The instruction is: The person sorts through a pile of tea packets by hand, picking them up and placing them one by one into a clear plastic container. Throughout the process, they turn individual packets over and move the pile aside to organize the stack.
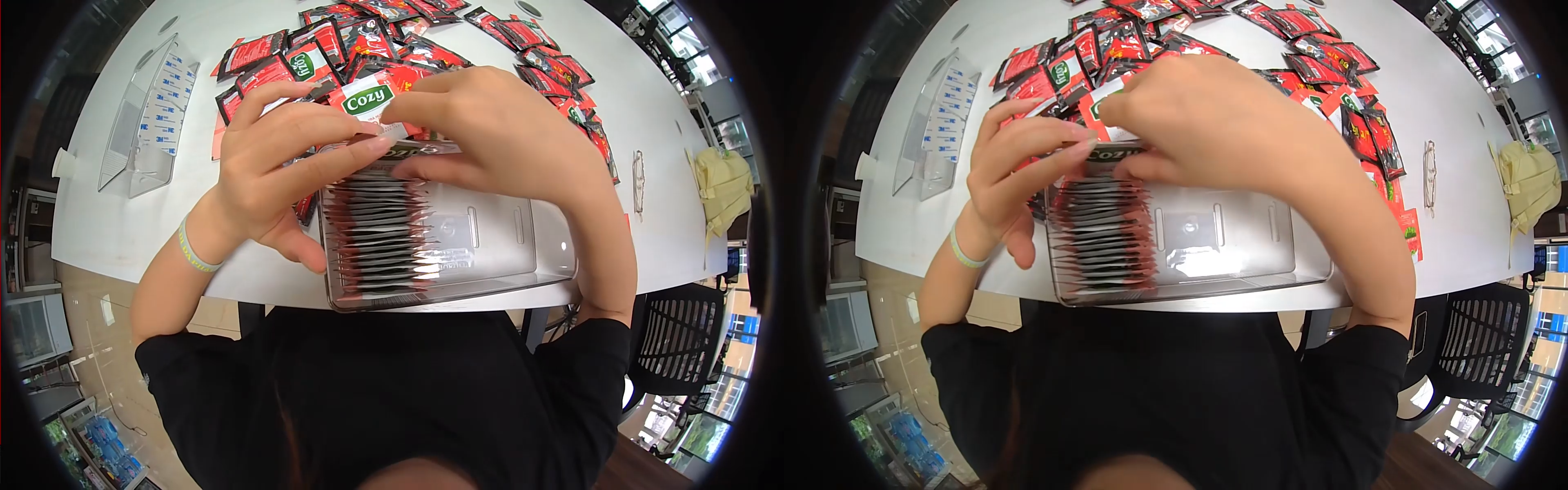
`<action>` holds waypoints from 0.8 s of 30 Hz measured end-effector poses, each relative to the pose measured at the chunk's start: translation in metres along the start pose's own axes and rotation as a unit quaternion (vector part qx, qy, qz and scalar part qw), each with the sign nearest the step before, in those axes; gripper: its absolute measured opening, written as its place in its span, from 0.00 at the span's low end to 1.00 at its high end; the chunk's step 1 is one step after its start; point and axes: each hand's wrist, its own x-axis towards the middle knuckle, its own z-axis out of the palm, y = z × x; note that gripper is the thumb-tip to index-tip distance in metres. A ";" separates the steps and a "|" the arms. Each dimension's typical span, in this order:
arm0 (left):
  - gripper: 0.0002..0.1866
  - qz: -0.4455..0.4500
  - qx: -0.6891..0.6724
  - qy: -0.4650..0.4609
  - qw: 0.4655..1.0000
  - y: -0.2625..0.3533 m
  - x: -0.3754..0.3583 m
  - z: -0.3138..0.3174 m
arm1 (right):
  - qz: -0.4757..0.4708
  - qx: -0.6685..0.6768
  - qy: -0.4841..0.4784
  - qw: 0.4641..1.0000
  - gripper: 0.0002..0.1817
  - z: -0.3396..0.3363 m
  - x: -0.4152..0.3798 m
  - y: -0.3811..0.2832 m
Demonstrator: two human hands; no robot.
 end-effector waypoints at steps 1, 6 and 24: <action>0.48 0.005 0.010 0.007 1.000 0.000 0.000 0.000 | -0.002 0.041 -0.019 0.999 0.14 -0.003 0.000 0.002; 0.27 -0.072 0.000 0.011 0.997 0.008 0.005 -0.007 | -0.015 0.084 -0.020 0.996 0.12 -0.009 -0.001 0.007; 0.12 -0.345 -0.232 -0.140 0.899 0.016 0.027 -0.027 | 0.000 -0.016 0.008 1.000 0.13 0.021 0.008 -0.003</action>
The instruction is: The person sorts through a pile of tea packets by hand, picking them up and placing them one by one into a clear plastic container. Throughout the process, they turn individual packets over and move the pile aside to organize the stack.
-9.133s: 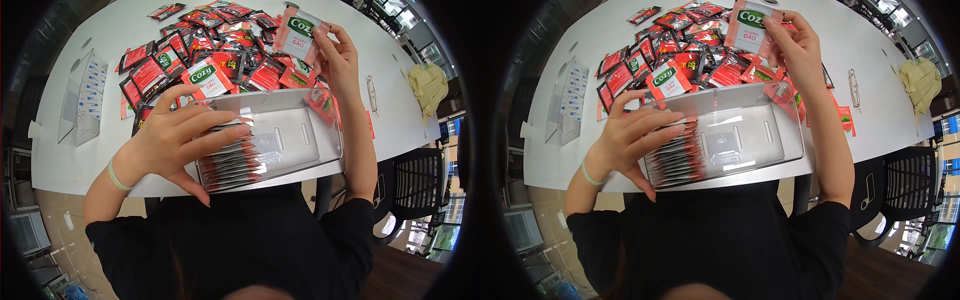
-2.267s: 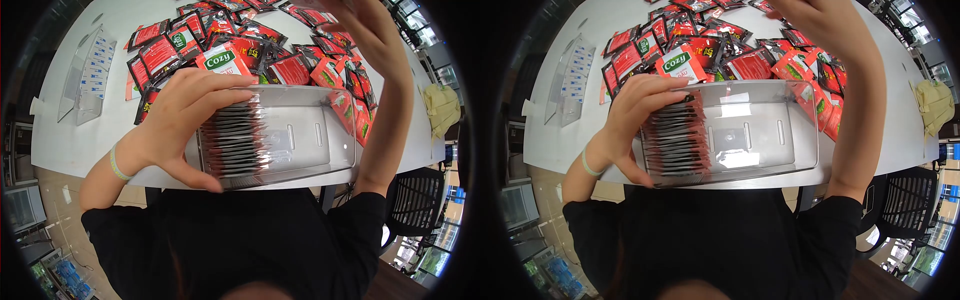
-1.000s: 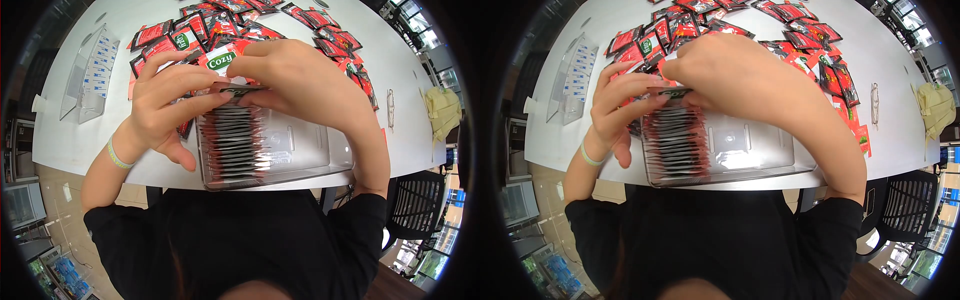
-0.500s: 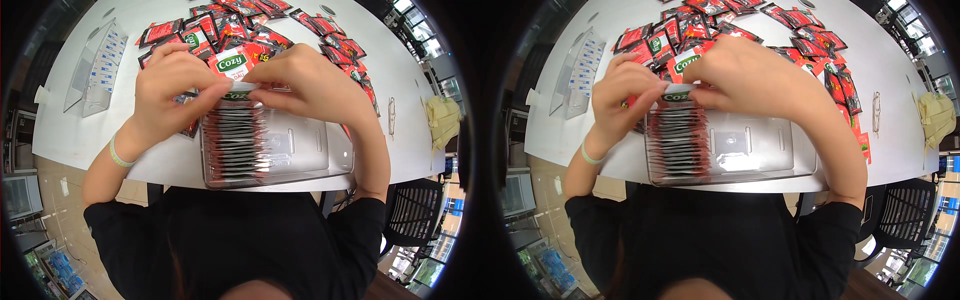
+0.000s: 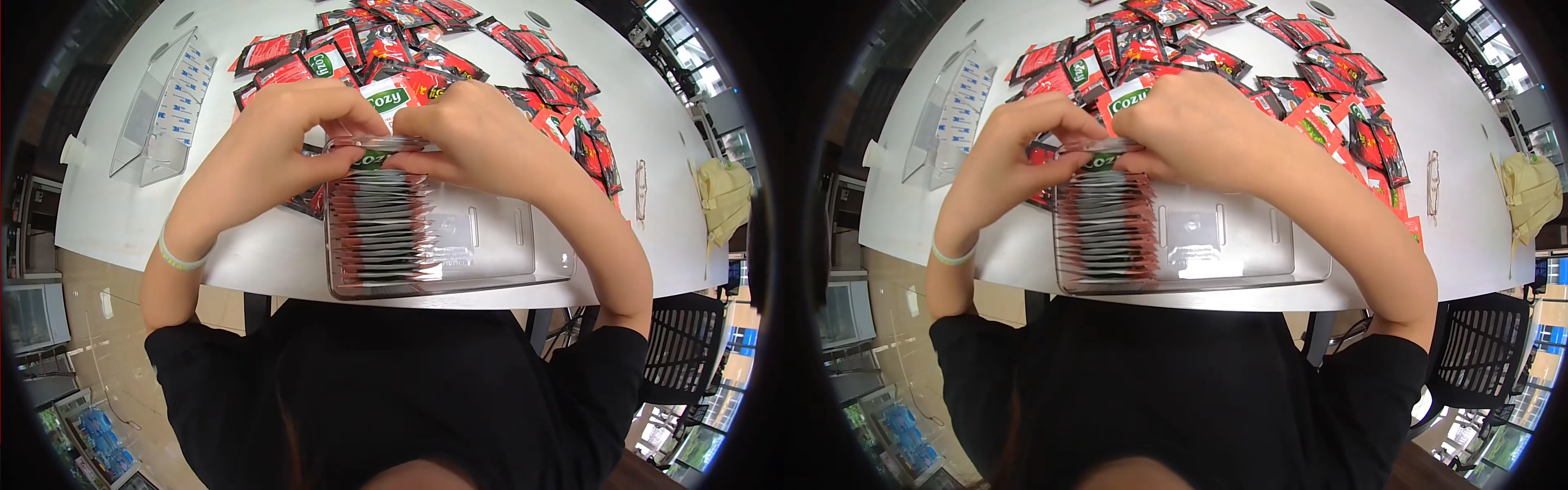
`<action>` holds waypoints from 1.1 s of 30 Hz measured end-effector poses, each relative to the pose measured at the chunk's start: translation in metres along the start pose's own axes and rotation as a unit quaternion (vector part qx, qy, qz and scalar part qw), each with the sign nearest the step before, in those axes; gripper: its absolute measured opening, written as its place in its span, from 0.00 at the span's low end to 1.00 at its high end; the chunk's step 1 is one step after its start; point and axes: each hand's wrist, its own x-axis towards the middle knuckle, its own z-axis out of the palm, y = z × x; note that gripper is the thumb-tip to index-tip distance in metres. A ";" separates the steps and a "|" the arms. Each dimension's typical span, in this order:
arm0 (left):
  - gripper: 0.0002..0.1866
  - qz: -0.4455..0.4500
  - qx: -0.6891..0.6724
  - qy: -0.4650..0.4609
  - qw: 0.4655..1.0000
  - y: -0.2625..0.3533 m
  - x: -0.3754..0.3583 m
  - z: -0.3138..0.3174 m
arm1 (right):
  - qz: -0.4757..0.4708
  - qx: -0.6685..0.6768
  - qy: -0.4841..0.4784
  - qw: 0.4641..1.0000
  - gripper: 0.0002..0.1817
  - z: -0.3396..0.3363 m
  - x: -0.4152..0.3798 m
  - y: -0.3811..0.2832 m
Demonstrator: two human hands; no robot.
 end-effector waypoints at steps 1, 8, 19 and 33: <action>0.12 0.000 0.000 0.001 1.000 -0.002 0.000 0.000 | 0.013 -0.007 -0.011 1.000 0.14 -0.001 0.001 -0.001; 0.13 -0.113 -0.306 -0.061 0.943 -0.028 0.001 0.009 | 0.017 0.109 -0.083 0.990 0.12 -0.013 0.000 0.007; 0.13 -0.097 -0.271 -0.057 0.956 -0.028 0.000 0.009 | 0.012 0.014 -0.041 0.999 0.13 -0.004 -0.004 0.003; 0.13 -0.139 -0.250 -0.086 0.954 -0.009 -0.002 0.007 | 0.087 0.227 -0.137 0.960 0.22 -0.023 0.001 0.005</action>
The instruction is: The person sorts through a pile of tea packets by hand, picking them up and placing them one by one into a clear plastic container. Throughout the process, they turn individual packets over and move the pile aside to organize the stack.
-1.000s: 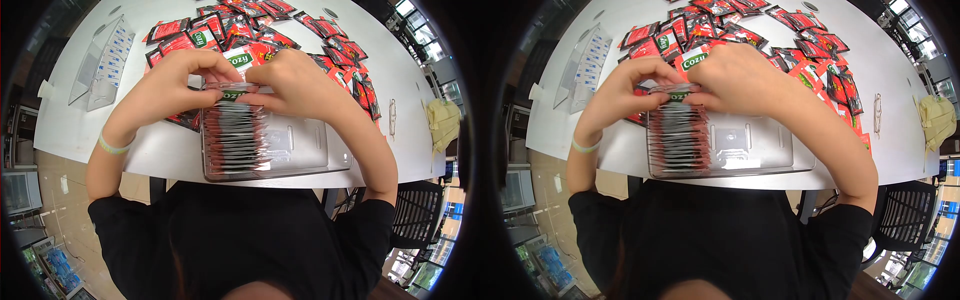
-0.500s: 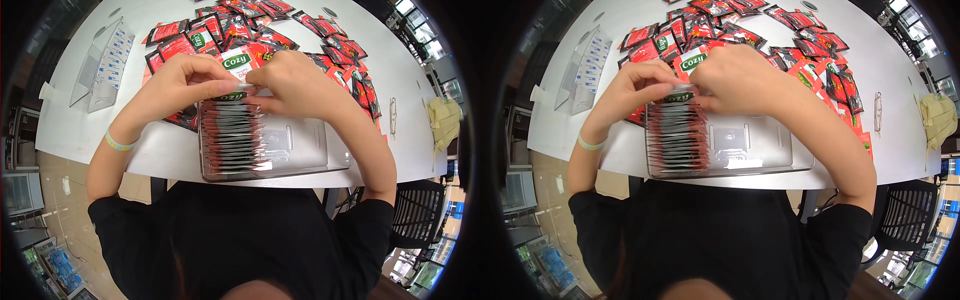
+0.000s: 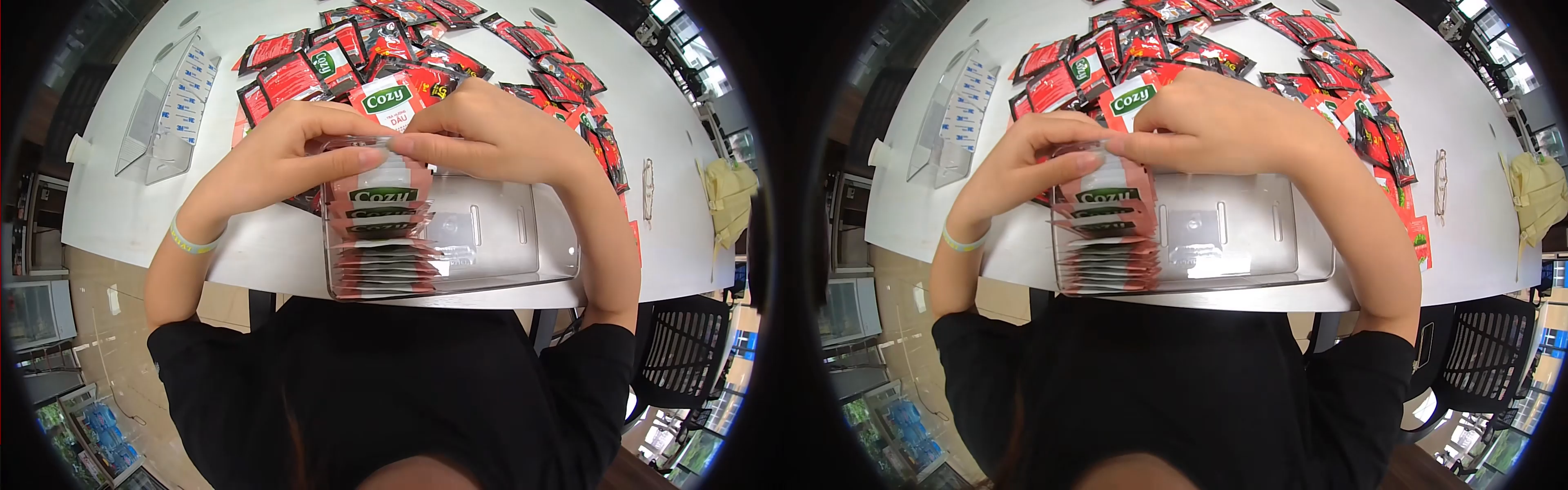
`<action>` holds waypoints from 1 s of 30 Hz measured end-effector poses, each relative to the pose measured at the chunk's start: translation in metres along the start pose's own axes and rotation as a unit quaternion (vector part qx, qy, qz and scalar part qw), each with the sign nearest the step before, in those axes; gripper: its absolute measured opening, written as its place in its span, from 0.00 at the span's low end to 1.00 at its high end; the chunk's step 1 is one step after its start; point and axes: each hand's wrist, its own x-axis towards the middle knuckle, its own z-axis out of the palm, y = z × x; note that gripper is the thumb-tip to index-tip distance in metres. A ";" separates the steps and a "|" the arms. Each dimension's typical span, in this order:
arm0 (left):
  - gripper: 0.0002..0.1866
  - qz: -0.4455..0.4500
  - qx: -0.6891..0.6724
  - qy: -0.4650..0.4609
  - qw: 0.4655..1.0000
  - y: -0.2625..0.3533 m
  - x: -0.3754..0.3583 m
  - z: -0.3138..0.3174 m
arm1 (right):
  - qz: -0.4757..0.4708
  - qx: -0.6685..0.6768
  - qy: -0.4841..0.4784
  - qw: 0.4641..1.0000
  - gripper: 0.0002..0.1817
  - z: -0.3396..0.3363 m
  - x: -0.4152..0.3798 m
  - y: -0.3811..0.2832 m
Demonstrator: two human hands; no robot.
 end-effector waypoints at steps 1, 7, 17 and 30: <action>0.13 -0.002 0.002 -0.005 1.000 0.002 0.000 0.000 | -0.013 -0.034 0.006 0.999 0.23 0.001 0.001 0.003; 0.14 0.105 0.038 0.000 0.994 -0.020 0.006 -0.005 | -0.035 -0.096 0.039 0.994 0.22 0.004 0.001 0.006; 0.13 0.015 0.010 0.005 1.000 -0.018 0.003 -0.005 | -0.049 -0.102 0.016 0.993 0.45 0.012 -0.007 -0.026; 0.23 0.116 0.041 0.015 0.992 -0.033 0.009 -0.006 | -0.186 -0.238 0.178 0.936 0.29 0.039 -0.057 -0.058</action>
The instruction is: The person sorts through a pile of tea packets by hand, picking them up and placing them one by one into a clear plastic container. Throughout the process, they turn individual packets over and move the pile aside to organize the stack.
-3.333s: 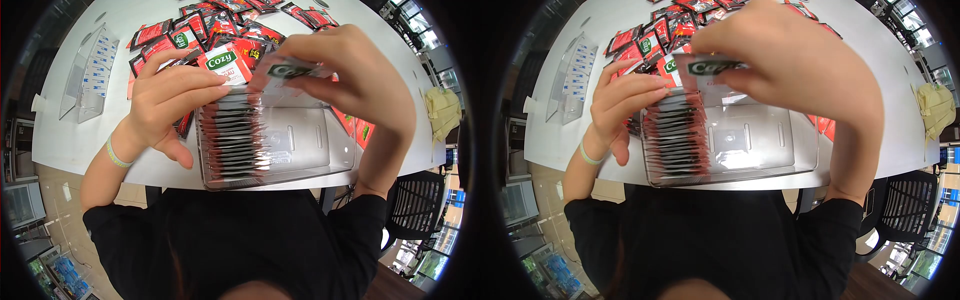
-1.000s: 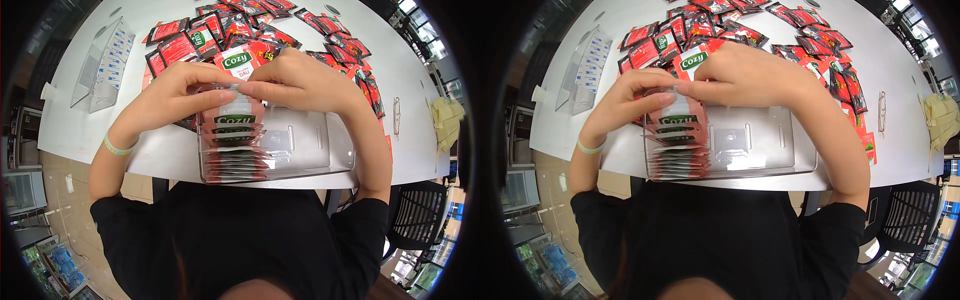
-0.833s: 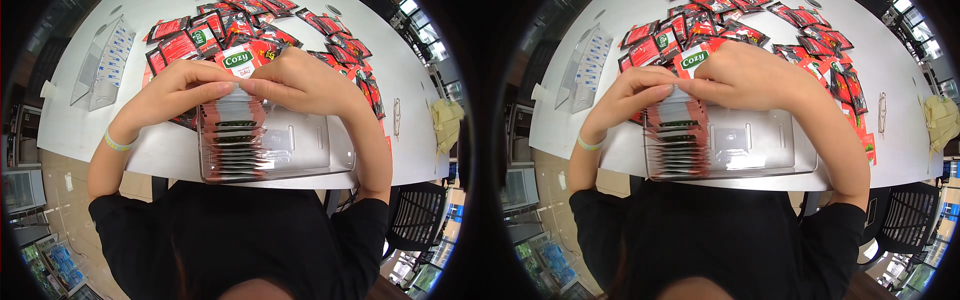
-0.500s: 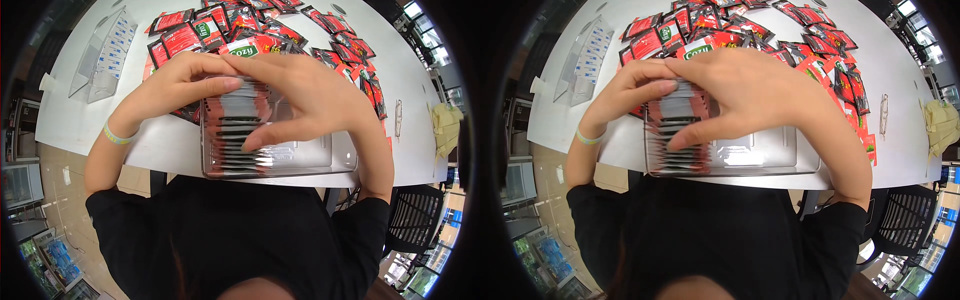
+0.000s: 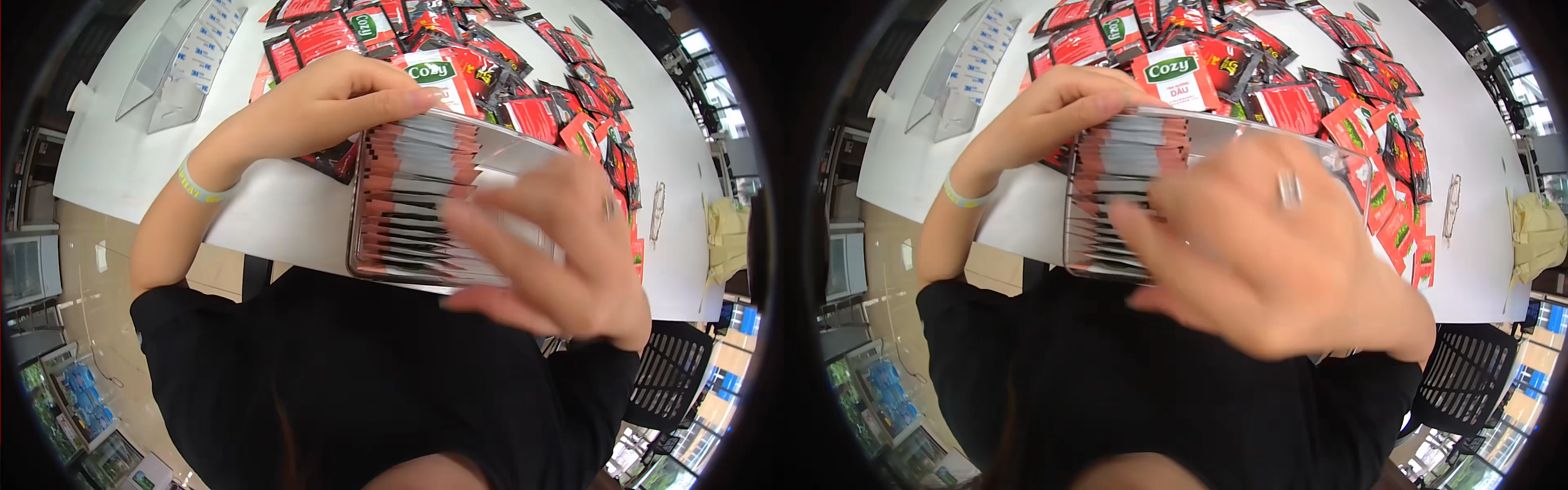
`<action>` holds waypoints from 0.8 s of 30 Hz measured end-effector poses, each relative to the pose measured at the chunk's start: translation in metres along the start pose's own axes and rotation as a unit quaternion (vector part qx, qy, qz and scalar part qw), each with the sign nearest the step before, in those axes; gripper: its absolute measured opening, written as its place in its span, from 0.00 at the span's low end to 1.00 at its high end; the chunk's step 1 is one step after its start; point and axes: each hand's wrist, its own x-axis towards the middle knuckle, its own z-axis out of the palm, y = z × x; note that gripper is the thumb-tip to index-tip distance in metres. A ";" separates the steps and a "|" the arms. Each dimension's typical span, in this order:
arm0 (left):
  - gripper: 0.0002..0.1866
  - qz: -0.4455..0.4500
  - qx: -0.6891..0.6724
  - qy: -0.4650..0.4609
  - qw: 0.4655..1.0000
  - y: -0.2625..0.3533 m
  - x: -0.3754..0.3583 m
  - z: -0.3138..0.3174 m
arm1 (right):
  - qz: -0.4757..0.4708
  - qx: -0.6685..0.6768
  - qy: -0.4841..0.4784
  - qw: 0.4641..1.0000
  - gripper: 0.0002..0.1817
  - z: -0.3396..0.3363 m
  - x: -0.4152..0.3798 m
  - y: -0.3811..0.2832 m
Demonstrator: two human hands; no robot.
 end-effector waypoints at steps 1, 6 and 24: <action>0.25 0.017 0.010 0.003 1.000 -0.002 0.002 0.001 | -0.031 -0.001 0.020 0.999 0.27 0.004 -0.007 -0.005; 0.27 0.012 0.013 -0.004 1.000 -0.006 0.002 0.005 | -0.069 0.007 0.014 0.998 0.27 0.024 -0.023 -0.008; 0.25 0.036 0.011 -0.004 0.999 -0.006 0.001 0.003 | -0.115 -0.038 0.136 0.983 0.07 0.042 -0.019 0.006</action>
